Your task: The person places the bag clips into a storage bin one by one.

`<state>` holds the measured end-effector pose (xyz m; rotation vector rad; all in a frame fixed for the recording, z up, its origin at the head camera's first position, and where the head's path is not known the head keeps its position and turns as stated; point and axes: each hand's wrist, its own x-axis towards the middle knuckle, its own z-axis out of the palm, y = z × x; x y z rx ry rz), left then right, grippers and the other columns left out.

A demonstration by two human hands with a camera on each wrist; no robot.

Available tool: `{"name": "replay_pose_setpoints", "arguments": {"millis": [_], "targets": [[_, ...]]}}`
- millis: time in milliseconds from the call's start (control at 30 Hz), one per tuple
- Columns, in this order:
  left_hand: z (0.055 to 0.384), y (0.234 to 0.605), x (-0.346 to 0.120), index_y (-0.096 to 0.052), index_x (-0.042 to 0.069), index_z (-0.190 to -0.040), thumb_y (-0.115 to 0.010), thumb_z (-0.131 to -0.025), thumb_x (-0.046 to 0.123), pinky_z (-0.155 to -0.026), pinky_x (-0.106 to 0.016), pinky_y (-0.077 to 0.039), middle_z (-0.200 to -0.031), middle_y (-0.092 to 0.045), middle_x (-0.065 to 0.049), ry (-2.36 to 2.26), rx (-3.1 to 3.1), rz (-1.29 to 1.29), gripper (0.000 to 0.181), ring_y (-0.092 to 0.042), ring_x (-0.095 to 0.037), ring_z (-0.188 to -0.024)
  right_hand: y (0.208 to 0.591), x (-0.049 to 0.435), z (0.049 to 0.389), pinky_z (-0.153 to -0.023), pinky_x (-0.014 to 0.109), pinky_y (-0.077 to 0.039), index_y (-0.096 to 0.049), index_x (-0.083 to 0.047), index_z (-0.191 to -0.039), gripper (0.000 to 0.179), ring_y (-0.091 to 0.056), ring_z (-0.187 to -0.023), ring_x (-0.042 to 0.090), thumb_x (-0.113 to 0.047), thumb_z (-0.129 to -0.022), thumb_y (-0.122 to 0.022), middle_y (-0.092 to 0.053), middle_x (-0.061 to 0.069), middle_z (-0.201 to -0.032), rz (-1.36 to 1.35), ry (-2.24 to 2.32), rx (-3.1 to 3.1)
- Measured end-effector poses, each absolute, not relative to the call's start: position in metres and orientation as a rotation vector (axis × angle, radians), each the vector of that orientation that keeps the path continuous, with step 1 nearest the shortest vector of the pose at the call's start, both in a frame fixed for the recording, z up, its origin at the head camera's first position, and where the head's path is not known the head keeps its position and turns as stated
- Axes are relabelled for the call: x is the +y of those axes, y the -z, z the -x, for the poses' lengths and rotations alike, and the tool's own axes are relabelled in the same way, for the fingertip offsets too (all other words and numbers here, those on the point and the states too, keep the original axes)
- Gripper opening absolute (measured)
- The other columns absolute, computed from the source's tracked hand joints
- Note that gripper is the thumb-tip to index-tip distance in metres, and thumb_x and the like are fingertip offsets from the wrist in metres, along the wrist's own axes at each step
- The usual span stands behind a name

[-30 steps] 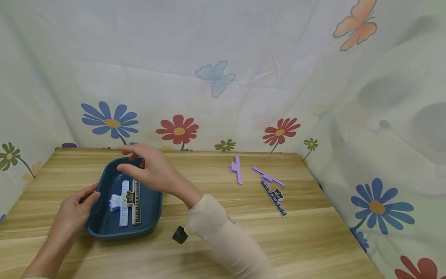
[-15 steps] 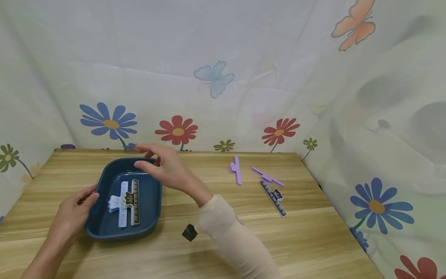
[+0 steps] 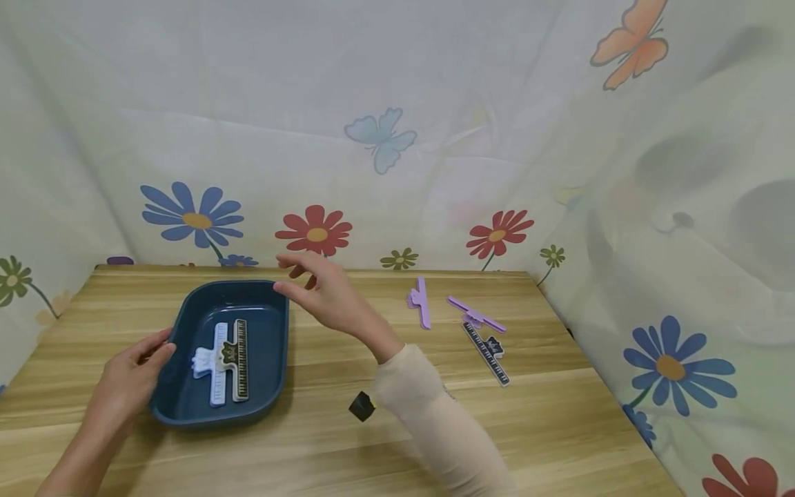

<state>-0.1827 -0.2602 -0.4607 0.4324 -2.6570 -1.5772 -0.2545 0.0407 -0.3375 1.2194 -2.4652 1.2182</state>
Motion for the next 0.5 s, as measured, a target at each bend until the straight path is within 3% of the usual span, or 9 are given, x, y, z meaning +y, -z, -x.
{"name": "replay_pose_setpoints", "arguments": {"millis": [133, 200, 367, 500], "targets": [[0.183, 0.461, -0.261, -0.032, 0.000, -0.160, -0.036, -0.112, 0.043, -0.107, -0.066, -0.037, -0.158, -0.033, -0.034, 1.605, -2.640, -0.432, 0.064, -0.037, -0.049, -0.139, 0.339, 0.051, 0.259, -0.087, 0.031, -0.056, -0.058, -0.002, -0.143, 0.048, -0.061, -0.111, 0.025, -0.013, -0.099, -0.072, -0.066, 0.013, -0.133, -1.186, -1.214, -2.459], [0.183, 0.461, -0.261, -0.032, 0.000, -0.160, -0.036, -0.112, 0.042, -0.108, -0.068, -0.035, -0.159, -0.032, -0.034, 1.608, -2.638, -0.425, 0.064, -0.036, -0.050, -0.141, 0.340, 0.056, 0.260, -0.086, 0.030, -0.055, -0.059, -0.002, -0.142, 0.046, -0.061, -0.111, 0.025, -0.013, -0.099, -0.072, -0.066, 0.013, -0.132, -1.176, -1.213, -2.451], [0.183, 0.461, -0.261, -0.033, 0.000, -0.159, -0.036, -0.112, 0.042, -0.107, -0.066, -0.037, -0.159, -0.033, -0.033, 1.601, -2.642, -0.426, 0.063, -0.036, -0.049, -0.140, 0.341, 0.069, 0.263, -0.083, 0.022, -0.051, -0.061, -0.001, -0.140, 0.044, -0.062, -0.111, 0.026, -0.012, -0.099, -0.072, -0.066, 0.014, -0.132, -1.149, -1.210, -2.452], [0.183, 0.461, -0.261, -0.033, 0.000, -0.159, -0.036, -0.112, 0.042, -0.104, -0.061, -0.041, -0.158, -0.034, -0.033, 1.592, -2.652, -0.432, 0.063, -0.038, -0.048, -0.139, 0.344, 0.082, 0.264, -0.085, 0.026, -0.052, -0.060, -0.001, -0.141, 0.044, -0.062, -0.112, 0.028, -0.012, -0.099, -0.071, -0.065, 0.014, -0.133, -1.109, -1.237, -2.475]]}}
